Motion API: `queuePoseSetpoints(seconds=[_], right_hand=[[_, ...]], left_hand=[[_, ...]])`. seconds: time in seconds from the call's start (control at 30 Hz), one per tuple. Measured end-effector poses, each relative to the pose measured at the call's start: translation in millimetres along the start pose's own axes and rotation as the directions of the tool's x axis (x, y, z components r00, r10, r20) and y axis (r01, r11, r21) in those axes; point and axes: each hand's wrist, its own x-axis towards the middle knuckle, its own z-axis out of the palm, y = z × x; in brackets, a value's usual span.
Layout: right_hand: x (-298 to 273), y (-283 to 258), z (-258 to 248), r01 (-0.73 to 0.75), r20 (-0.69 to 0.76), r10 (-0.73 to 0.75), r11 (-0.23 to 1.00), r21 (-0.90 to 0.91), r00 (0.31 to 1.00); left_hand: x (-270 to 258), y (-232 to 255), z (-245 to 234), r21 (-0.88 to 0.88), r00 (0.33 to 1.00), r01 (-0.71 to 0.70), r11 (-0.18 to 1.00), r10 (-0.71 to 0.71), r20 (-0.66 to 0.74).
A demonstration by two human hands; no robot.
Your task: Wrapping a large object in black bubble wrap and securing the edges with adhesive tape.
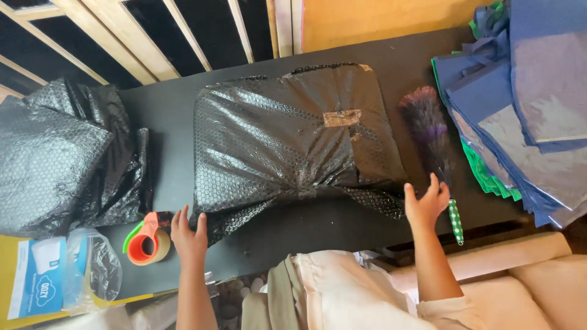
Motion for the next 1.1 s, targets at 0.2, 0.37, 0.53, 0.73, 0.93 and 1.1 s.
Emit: queuePoseSetpoints(seconds=[0.2,0.37,0.53,0.73,0.93,1.1], right_hand=[[-11.1,-64.6,-38.8,-0.634,0.526,0.475,0.755,0.168,0.705],[6.4,-76.1,-19.8,-0.665,0.523,0.421,0.568,0.485,0.741],[0.7,-57.1,6.2,-0.357,0.213,0.35,0.934,-0.006,0.912],[-85.8,-224.7,-4.9,0.66,-0.037,-0.669,0.72,0.213,0.742],[-202.9,-300.8,71.3,0.861,0.325,-0.933,0.29,0.418,0.157],[-250.2,-281.5,148.4,0.807,0.419,-0.883,0.4,0.435,0.212]], left_hand=[[-9.8,0.2,-15.3,-0.042,0.883,0.315,0.948,-0.277,0.38],[-15.0,-19.8,3.2,-0.01,0.844,0.343,0.939,-0.304,0.442],[-30.9,-4.1,-18.8,-0.242,0.836,0.414,0.878,-0.261,0.483],[-75.7,-50.2,1.5,-0.455,0.83,0.553,0.698,-0.415,0.372],[-84.5,-44.1,11.3,-0.539,0.888,0.457,0.707,-0.323,0.328],[-74.7,-35.4,16.3,-0.442,0.97,0.158,0.883,-0.056,0.236]])
